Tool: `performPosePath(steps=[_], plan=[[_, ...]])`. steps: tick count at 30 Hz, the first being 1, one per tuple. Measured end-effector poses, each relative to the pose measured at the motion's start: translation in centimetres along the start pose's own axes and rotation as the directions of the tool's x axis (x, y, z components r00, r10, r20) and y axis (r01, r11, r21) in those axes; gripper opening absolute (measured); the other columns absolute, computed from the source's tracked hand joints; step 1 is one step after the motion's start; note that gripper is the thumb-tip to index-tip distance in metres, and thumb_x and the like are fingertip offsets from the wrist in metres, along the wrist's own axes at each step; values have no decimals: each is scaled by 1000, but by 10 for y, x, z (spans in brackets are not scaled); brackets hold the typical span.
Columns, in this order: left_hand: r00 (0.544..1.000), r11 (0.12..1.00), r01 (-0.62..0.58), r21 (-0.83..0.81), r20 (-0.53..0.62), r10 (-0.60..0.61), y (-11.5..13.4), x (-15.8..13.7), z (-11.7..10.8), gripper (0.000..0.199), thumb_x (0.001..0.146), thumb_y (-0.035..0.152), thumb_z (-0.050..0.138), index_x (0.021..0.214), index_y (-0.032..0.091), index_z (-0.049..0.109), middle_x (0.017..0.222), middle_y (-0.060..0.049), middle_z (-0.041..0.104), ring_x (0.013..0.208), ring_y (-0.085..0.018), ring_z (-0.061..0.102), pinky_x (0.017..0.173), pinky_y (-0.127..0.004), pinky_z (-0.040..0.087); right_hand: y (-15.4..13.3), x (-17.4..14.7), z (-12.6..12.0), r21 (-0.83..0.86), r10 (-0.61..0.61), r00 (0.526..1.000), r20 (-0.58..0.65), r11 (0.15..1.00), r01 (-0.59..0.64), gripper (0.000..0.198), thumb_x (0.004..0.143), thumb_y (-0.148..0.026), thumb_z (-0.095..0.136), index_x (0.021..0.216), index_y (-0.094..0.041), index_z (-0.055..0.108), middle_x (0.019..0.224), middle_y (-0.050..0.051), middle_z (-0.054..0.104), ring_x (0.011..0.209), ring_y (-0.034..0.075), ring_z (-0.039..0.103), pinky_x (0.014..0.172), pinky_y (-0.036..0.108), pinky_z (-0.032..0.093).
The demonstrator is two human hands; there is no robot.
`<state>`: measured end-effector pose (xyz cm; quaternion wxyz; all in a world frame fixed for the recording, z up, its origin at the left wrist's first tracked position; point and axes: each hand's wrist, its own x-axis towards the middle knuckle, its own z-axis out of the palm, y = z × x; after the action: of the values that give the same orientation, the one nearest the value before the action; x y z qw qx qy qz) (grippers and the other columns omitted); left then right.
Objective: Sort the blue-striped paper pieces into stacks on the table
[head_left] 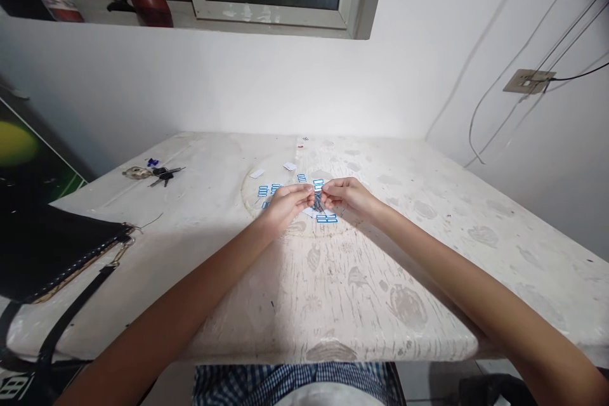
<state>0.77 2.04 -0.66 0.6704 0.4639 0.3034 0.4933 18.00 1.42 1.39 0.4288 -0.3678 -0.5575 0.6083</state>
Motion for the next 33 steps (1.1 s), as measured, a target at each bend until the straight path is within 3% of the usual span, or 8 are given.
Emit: performPosePath(steps=[5, 14, 21, 27, 33], plan=[[999, 1000, 18, -25, -44, -19, 3, 0, 2, 10, 67, 18, 70, 72, 11, 64, 71, -4, 62, 68, -10, 60, 77, -28, 48, 2, 1, -1, 1, -7, 1000, 1, 1000, 7, 23, 65, -33, 72, 65, -12, 63, 63, 3, 63, 50, 9, 56, 55, 24, 46], [1000, 1000, 10, 22, 0, -10, 3, -1, 6, 16, 68, 20, 68, 81, 11, 63, 69, -3, 62, 67, -11, 60, 74, -27, 47, 6, 3, 0, -69, -31, 1000, -2, 997, 30, 24, 67, -35, 71, 63, -12, 62, 59, 2, 61, 48, 8, 53, 50, 22, 44], [992, 999, -22, 49, -125, 28, 5, -3, 9, 13, 68, 12, 65, 81, 10, 61, 64, -1, 61, 61, -9, 59, 73, -27, 48, 9, 6, -3, -46, -33, 999, 3, 998, 33, 17, 62, -24, 72, 73, -13, 64, 59, 1, 62, 49, 9, 54, 51, 24, 44], [977, 986, -46, 159, -196, 78, 3, -3, 10, 19, 64, 17, 70, 80, 11, 60, 64, -2, 64, 58, -11, 60, 67, -27, 49, 8, 5, -2, -70, -25, 1000, 4, 997, 25, 18, 63, -23, 70, 77, -13, 64, 56, 0, 61, 50, 9, 54, 51, 24, 44], [982, 949, -52, 311, -158, 105, -4, 0, 8, 17, 61, 19, 70, 72, 12, 59, 58, 0, 62, 55, -11, 59, 59, -25, 49, 8, 4, -1, -114, -69, 997, -31, 991, 65, 13, 65, -25, 69, 71, -15, 63, 60, 0, 60, 51, 9, 54, 53, 24, 44]])
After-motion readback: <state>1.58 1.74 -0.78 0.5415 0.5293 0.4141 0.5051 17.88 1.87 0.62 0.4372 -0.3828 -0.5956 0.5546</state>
